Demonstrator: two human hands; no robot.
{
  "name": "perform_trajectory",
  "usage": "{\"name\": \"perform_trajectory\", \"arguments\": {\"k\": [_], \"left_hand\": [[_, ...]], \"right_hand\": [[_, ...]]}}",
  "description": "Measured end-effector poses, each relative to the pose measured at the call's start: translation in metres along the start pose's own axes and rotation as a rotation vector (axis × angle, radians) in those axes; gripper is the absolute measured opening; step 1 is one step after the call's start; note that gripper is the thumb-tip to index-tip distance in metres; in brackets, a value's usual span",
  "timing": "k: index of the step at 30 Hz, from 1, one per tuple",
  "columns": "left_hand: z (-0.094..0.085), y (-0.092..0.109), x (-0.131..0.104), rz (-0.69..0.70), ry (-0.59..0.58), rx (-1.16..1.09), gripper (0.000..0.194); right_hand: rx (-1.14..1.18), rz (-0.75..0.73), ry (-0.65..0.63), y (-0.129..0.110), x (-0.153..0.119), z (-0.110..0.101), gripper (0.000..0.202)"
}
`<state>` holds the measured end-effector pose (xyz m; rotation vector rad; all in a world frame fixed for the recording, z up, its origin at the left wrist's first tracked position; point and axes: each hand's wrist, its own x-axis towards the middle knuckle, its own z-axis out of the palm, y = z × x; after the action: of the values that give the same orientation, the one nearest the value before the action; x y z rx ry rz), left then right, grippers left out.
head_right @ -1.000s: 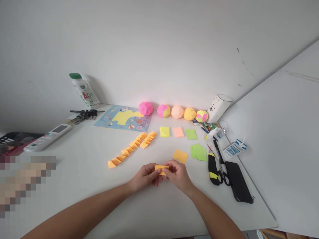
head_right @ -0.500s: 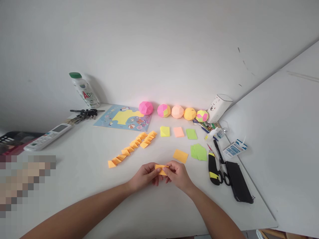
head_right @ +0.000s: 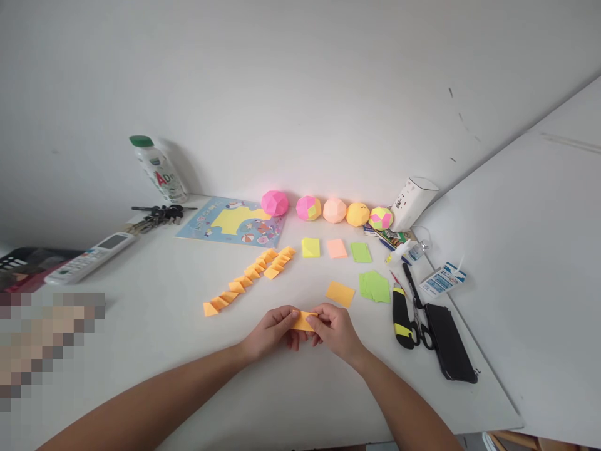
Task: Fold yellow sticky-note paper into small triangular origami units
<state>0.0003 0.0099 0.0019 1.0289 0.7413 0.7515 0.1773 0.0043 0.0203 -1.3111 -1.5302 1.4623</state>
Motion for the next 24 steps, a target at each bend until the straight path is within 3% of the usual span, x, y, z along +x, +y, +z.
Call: {"name": "perform_trajectory", "arguments": {"k": [24], "left_hand": [[-0.004,-0.008,0.002,0.056,-0.036,0.052,0.038]], "right_hand": [[-0.003,-0.011,-0.002,-0.002,0.000,-0.002,0.028]]}}
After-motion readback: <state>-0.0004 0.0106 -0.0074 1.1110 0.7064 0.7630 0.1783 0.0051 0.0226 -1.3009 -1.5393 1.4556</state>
